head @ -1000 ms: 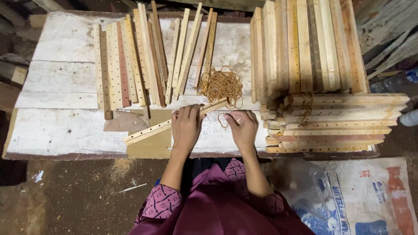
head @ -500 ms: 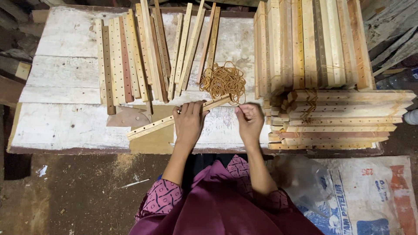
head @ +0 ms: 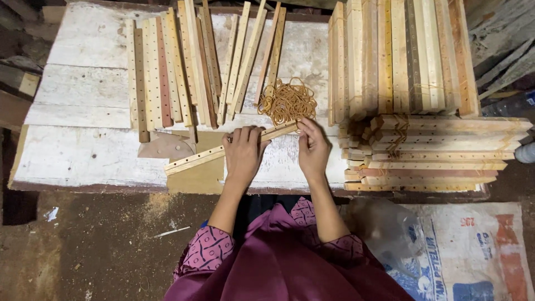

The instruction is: Bundling wooden slats together by wrapping rubber bands around their ends

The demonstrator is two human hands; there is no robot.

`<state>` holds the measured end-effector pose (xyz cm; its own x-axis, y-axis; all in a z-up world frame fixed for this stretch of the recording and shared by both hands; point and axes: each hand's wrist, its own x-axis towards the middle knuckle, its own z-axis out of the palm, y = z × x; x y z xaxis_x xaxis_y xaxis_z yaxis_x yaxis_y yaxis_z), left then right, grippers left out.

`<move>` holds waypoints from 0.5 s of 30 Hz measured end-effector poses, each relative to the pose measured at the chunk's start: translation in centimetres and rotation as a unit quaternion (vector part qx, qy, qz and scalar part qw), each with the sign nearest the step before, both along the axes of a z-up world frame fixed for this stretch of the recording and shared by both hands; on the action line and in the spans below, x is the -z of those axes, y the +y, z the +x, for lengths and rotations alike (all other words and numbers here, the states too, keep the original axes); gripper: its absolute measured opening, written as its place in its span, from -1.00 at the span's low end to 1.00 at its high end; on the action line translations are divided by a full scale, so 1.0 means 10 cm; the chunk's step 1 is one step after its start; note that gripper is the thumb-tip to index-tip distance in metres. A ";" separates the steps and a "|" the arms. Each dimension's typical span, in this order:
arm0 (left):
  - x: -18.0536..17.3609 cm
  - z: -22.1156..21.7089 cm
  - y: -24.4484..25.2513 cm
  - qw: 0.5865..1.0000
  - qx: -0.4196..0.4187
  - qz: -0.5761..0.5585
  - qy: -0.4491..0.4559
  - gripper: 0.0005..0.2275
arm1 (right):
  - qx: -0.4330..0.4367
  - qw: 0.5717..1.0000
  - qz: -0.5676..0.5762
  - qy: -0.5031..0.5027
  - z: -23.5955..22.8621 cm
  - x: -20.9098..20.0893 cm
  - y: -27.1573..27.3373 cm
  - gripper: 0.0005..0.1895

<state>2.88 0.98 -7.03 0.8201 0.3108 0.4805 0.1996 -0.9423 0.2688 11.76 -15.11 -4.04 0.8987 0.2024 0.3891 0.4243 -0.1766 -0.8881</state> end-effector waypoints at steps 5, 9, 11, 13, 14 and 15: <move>0.01 0.02 0.03 1.000 -0.015 0.005 0.009 -0.68 | 0.000 1.000 0.011 0.017 0.02 0.08 0.00 -0.59; -0.04 0.02 0.04 1.000 -0.006 -0.013 0.014 -0.68 | -0.005 1.000 0.006 0.012 0.06 0.20 -0.02 -0.57; 0.02 0.02 0.05 1.000 -0.001 0.000 0.012 -0.70 | -0.010 1.000 0.012 0.026 0.04 0.19 -0.03 -0.59; -0.05 0.00 0.01 1.000 0.002 -0.001 0.009 -0.71 | -0.012 0.999 0.030 0.039 0.00 0.05 -0.04 -0.54; -0.10 0.00 0.00 1.000 0.005 -0.002 0.006 -0.72 | -0.014 0.997 0.049 0.052 -0.02 -0.03 -0.05 -0.48; -0.03 0.01 0.00 1.000 0.005 -0.001 0.005 -0.72 | -0.014 0.997 0.050 0.051 -0.01 -0.03 -0.04 -0.48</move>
